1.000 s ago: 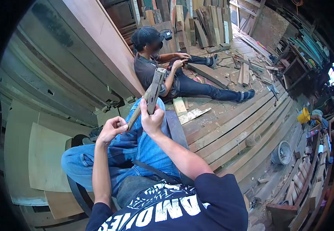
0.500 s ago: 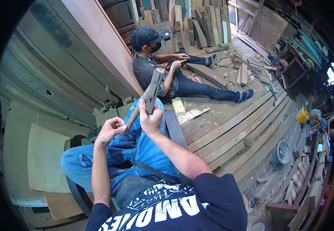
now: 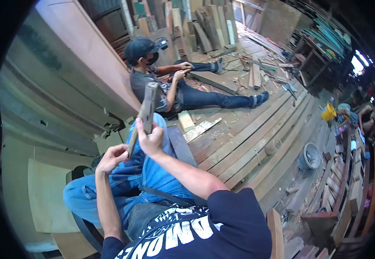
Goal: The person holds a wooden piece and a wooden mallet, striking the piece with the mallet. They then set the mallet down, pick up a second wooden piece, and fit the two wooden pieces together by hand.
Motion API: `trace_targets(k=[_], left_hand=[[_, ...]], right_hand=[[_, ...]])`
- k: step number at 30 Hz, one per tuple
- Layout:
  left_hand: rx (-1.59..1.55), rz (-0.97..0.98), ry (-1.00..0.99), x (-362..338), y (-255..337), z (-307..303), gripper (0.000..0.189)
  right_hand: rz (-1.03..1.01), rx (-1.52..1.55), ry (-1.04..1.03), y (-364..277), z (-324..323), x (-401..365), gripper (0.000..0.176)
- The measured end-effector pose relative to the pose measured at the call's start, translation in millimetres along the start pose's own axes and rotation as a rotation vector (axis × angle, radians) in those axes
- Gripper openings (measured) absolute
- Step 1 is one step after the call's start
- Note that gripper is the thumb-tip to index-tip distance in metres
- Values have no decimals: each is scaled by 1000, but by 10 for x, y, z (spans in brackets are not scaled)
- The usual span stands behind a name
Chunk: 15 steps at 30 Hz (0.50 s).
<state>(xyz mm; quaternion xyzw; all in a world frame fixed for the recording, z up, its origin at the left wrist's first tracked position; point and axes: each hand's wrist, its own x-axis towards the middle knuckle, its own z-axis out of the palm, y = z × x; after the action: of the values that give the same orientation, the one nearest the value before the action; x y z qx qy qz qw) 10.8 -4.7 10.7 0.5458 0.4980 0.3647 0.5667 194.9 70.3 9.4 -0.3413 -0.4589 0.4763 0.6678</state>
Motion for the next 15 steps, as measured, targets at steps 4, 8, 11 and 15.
trace_targets(k=[4, 8, 11, 15], left_hand=[[37, 20, -89, -11, 14, 10, 26], [16, 31, -24, -12, 70, 139, 26], [17, 51, -29, 13, 0, 142, 33], [12, 68, 64, 103, 124, 223, 42]], right_hand=[[-6, 21, -5, -10, -4, -7, 27], [44, 144, 6, 69, 43, -1, 31], [-17, -7, 45, -52, 7, 16, 31], [-19, 43, 54, -77, 5, 80, 32]])
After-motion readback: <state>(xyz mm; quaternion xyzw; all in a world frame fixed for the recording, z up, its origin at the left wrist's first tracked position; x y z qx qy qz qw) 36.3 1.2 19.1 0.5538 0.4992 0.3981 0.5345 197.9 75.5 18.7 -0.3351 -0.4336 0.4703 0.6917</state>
